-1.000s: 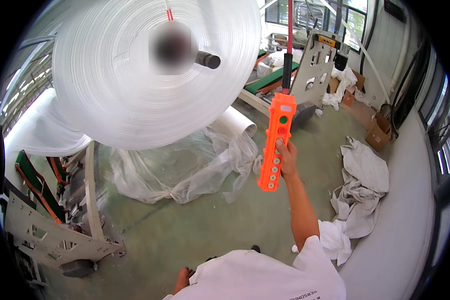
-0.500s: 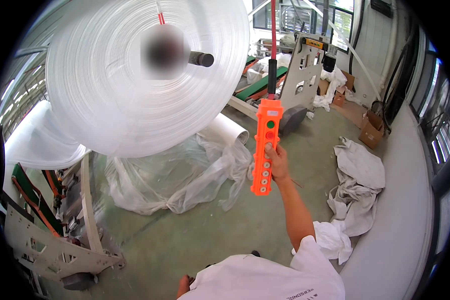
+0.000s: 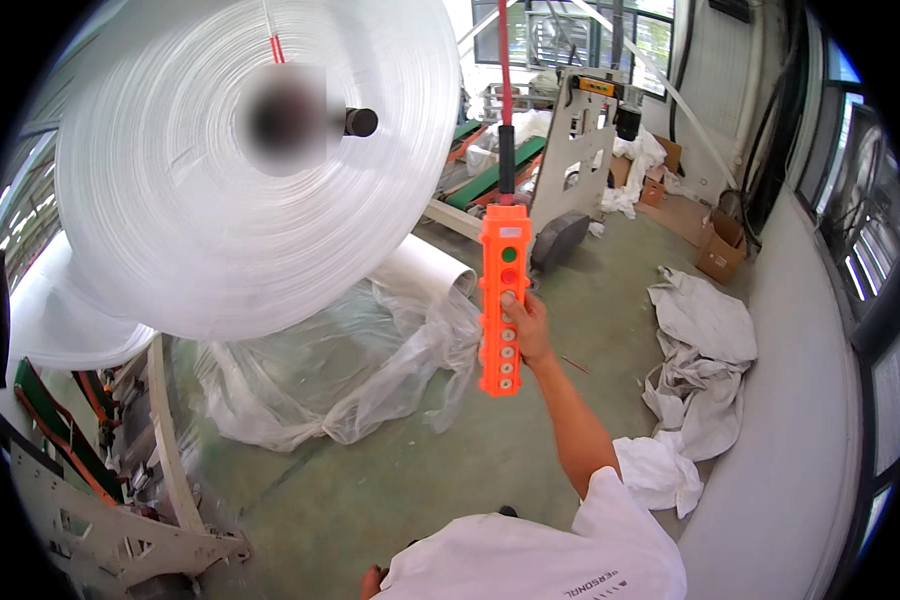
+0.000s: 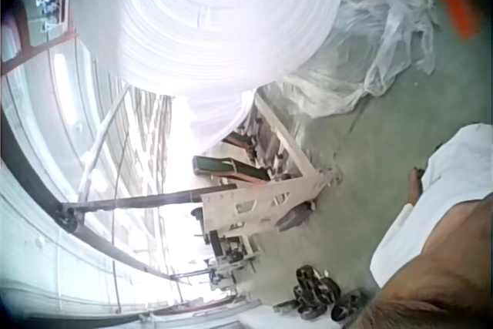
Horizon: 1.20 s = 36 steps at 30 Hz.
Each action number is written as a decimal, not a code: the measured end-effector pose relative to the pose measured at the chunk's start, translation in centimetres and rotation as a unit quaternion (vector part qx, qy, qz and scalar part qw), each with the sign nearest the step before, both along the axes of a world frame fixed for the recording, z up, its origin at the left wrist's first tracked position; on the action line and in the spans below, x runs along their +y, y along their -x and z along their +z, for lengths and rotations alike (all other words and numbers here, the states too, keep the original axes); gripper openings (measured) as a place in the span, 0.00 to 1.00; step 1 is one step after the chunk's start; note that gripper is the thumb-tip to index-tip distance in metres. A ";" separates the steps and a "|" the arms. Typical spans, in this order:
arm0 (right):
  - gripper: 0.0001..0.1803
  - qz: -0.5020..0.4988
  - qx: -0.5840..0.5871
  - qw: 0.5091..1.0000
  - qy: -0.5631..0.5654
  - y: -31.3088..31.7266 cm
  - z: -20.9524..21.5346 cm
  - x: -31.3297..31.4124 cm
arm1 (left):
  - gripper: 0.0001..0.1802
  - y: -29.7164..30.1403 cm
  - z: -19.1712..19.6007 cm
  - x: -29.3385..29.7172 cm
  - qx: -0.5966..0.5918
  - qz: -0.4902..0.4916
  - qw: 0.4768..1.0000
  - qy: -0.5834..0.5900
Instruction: The person operates a large industrial rolling machine in a factory setting. They manually adjust the central metal shaft of a large white roll using a red wrench and a metal rod. The person then uses an orange remote control to lift the roll and guide it onto a conveyor system, finally pressing buttons on a wall-mounted control panel to operate the machinery.
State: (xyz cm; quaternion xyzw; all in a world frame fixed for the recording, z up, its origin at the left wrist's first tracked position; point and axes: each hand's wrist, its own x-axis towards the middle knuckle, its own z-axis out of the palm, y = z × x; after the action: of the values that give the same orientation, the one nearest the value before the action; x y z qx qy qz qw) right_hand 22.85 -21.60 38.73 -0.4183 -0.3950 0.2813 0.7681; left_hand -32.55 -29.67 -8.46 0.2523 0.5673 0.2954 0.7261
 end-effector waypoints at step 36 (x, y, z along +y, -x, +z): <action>0.24 0.003 0.004 1.000 0.005 -0.6 -0.7 -0.5 | 0.27 -2.1 6.0 0.3 0.076 0.137 0.975 0.156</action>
State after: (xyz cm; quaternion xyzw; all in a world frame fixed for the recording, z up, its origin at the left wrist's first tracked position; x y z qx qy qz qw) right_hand 23.49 -22.08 38.00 -0.4198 -0.3915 0.2868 0.7670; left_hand -30.46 -29.41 -2.42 0.0774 0.6892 0.2802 0.6637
